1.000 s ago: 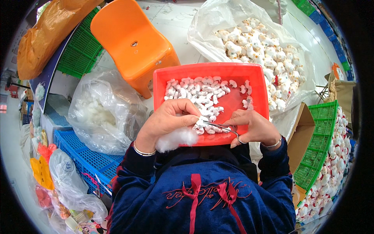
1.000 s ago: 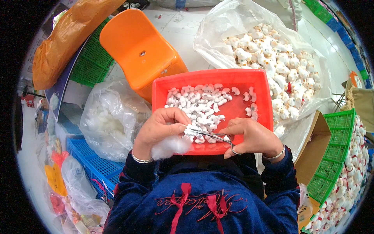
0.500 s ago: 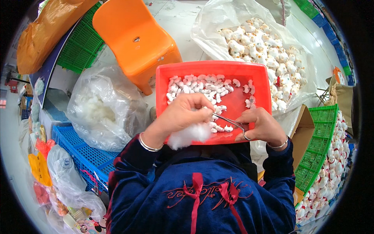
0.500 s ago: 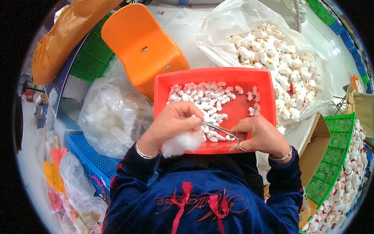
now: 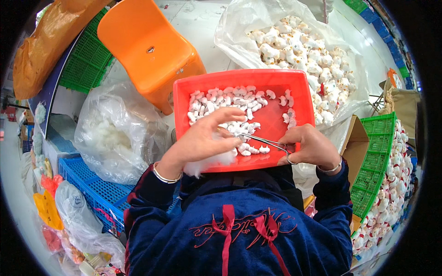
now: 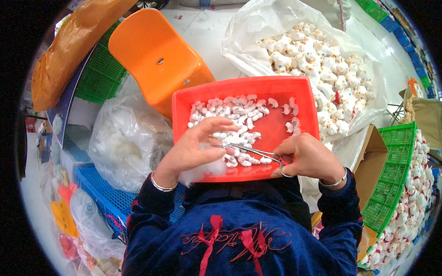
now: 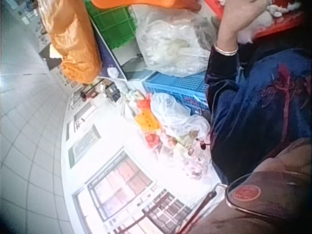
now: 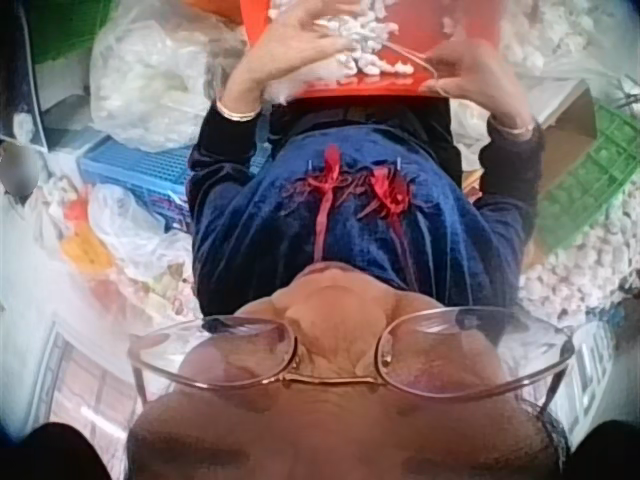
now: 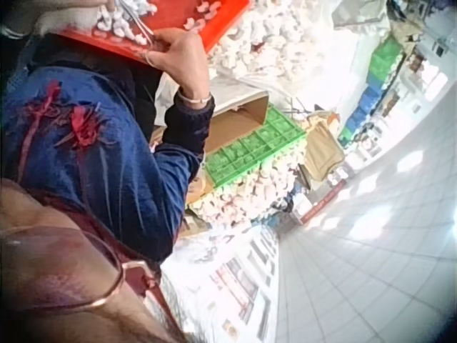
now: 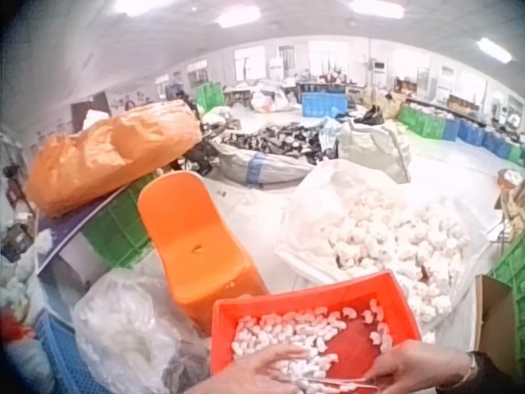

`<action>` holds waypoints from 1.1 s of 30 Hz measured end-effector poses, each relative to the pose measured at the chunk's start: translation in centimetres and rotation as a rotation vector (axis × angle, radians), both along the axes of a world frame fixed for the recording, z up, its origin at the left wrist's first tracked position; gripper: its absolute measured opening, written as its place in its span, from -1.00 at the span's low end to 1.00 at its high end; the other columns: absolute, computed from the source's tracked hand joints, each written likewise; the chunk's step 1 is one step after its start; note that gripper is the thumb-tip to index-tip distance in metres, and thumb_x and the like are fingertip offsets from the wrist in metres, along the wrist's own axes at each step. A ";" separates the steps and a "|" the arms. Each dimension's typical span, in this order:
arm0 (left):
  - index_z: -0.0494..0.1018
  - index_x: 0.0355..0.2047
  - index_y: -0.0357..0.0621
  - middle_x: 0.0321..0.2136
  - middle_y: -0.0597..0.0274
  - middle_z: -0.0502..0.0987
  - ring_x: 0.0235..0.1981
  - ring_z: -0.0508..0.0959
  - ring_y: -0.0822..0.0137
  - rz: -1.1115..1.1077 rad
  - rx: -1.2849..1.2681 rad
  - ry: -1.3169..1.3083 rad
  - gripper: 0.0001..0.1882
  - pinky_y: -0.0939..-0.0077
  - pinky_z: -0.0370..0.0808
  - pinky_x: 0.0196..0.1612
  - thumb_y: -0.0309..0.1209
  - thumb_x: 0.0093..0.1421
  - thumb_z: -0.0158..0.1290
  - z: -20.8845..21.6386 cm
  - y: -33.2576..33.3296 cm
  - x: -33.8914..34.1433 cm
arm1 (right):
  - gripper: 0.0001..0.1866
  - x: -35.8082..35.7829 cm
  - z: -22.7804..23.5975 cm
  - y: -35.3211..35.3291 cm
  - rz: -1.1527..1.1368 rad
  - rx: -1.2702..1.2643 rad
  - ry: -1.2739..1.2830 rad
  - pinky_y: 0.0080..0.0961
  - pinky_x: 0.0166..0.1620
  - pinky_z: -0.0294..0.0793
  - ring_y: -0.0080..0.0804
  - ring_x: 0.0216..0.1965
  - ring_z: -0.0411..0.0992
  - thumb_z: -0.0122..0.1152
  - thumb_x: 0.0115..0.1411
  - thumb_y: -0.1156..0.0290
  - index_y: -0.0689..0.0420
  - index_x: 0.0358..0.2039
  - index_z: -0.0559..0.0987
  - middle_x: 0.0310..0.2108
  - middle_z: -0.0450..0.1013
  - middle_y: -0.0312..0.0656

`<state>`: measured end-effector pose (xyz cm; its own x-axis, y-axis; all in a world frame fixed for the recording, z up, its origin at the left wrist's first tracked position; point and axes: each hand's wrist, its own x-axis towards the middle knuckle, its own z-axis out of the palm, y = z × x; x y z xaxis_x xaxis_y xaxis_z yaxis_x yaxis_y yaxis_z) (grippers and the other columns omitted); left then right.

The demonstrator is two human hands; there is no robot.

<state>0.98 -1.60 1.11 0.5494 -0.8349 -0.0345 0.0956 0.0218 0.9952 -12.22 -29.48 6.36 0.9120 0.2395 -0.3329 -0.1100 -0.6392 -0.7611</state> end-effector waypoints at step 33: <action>0.55 -0.29 -0.28 -0.35 0.29 0.61 -0.29 0.58 0.50 0.028 0.212 -0.084 -0.89 0.56 0.54 -0.16 -0.64 0.18 0.07 -1.2 0.9 2.9 | -0.61 -2.4 1.2 -2.7 -0.045 -0.262 0.092 -0.27 -0.41 0.41 -0.12 -0.53 0.45 0.61 -0.10 0.24 0.24 -0.37 0.67 -0.57 0.45 -0.07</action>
